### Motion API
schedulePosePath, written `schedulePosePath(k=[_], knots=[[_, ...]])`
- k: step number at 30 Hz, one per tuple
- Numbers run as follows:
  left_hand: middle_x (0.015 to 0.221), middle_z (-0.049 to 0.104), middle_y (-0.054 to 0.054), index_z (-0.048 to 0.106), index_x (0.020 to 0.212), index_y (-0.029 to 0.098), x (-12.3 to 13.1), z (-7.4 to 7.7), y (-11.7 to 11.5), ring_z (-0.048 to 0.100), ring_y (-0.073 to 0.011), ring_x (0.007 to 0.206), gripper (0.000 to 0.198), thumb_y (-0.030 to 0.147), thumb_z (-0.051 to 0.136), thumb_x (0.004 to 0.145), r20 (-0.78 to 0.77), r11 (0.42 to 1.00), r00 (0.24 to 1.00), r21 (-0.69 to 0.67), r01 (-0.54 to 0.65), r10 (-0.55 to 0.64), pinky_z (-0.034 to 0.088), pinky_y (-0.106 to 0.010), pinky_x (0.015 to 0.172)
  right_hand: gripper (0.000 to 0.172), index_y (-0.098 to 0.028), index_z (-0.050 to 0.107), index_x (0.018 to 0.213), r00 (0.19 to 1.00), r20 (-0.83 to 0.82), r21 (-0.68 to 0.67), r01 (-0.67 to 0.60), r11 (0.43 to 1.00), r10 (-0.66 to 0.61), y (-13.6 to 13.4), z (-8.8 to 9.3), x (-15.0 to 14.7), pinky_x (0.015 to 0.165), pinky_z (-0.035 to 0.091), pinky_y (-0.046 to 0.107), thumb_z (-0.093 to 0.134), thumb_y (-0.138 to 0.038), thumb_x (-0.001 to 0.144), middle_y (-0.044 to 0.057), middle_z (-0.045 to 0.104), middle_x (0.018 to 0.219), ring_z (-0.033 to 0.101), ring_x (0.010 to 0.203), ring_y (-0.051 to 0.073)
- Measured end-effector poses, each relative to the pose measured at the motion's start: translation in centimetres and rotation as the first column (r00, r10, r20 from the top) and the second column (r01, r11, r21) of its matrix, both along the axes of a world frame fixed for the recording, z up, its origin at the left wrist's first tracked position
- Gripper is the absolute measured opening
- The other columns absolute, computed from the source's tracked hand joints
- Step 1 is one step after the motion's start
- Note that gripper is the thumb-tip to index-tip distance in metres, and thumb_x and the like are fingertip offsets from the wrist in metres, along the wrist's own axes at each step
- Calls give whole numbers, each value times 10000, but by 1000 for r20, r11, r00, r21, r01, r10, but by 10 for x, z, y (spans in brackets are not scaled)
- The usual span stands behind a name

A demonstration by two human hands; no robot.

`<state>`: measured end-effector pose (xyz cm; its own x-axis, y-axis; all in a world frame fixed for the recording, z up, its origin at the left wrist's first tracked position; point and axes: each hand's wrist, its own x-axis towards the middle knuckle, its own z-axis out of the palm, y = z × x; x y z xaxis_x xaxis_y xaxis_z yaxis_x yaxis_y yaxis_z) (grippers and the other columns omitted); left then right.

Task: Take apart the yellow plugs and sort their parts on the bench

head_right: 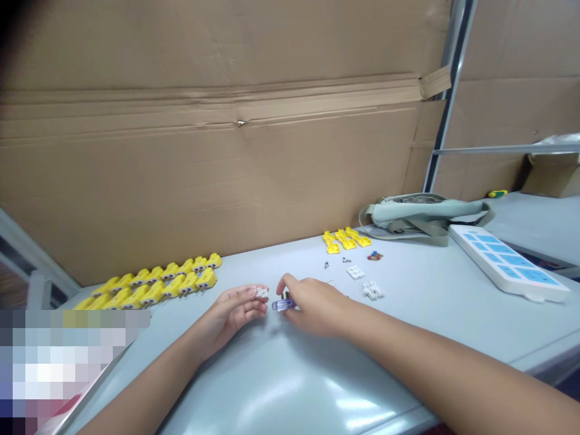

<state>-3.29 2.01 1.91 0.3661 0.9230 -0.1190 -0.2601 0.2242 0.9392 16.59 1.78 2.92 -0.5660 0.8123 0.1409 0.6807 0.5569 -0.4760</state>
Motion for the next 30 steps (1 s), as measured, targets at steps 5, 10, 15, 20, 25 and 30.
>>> schedulePosePath(k=[5,10,15,20,25,30], knots=[[807,691,-76,697,838,104,2,2,1,626,-155,708,155,197,673,716,130,987,979,-17,-157,158,498,-268,722,210,-202,467,1039,993,87,13,-80,997,78,-4,2,-1,557,376,264,478,-255,836,70,657,846,584,725,194],[769,677,-73,684,797,104,5,2,2,627,-142,668,98,109,602,743,49,955,956,-81,-285,289,507,-252,680,115,-202,527,924,995,13,-44,-96,994,97,1,0,-2,565,377,254,477,-259,837,43,657,803,581,708,171],[678,620,-31,669,859,102,7,2,0,585,-106,573,139,122,629,728,-23,948,949,-51,-314,314,481,-219,601,108,-190,578,809,998,-1,-19,-62,998,62,8,-9,-5,557,369,239,488,-249,825,31,643,752,573,665,151],[685,582,-11,619,1027,100,10,0,-3,562,-106,581,299,225,622,756,-111,976,970,22,-217,218,452,-236,605,120,-195,602,859,999,-34,167,-8,986,14,9,-4,-2,639,404,265,513,-259,811,56,605,894,569,731,159],[725,549,32,436,1200,188,18,-5,-9,562,-117,605,516,355,634,753,-187,978,978,199,-60,98,436,-270,643,304,-215,590,1001,971,-212,195,-67,978,109,3,9,5,657,427,241,640,-250,703,17,626,842,570,731,139],[810,591,0,398,1148,223,23,-5,-17,565,-139,721,485,413,620,761,-239,961,971,261,90,-26,415,-286,724,181,-220,661,863,978,-144,163,-126,978,150,-6,11,-1,622,418,243,619,-234,687,16,655,796,575,675,142]])
